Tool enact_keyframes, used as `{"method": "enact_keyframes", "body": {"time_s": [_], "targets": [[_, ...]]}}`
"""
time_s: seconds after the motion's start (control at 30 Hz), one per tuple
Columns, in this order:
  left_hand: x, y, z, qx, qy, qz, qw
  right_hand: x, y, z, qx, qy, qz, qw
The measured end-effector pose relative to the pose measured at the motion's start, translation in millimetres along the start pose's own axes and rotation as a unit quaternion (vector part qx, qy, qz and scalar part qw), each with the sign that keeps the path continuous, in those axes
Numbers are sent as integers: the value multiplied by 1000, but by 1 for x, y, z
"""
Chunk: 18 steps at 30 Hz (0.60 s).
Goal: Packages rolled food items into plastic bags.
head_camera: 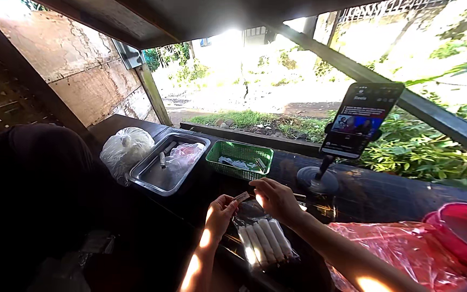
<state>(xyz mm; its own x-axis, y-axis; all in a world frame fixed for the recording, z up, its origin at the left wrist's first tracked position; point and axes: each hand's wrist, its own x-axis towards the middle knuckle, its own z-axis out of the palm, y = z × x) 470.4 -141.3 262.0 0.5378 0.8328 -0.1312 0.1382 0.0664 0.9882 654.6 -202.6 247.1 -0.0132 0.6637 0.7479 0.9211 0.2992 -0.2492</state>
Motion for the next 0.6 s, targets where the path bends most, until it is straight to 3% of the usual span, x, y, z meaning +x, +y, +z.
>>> {"method": "enact_keyframes", "body": {"time_s": [0.07, 0.13, 0.27, 0.37, 0.47, 0.53, 0.6], "targets": [[0, 1, -2, 41, 1, -3, 999, 2, -4, -2, 59, -26, 73, 995], [0, 1, -3, 72, -10, -6, 997, 4, -8, -7, 115, -107, 124, 980], [0, -1, 2, 63, -12, 6, 998, 14, -15, -12, 237, -264, 268, 896], [-2, -4, 8, 19, -2, 29, 999, 16, -19, -12, 360, -236, 367, 825], [-4, -7, 11, 33, 0, 27, 999, 14, -21, -9, 430, -196, 406, 782], [-1, -12, 6, 114, 8, 6, 993, 13, -15, -9, 417, -204, 401, 790], [5, -21, -6, 223, 9, -39, 974, 14, -3, -14, 341, -239, 387, 823]]}}
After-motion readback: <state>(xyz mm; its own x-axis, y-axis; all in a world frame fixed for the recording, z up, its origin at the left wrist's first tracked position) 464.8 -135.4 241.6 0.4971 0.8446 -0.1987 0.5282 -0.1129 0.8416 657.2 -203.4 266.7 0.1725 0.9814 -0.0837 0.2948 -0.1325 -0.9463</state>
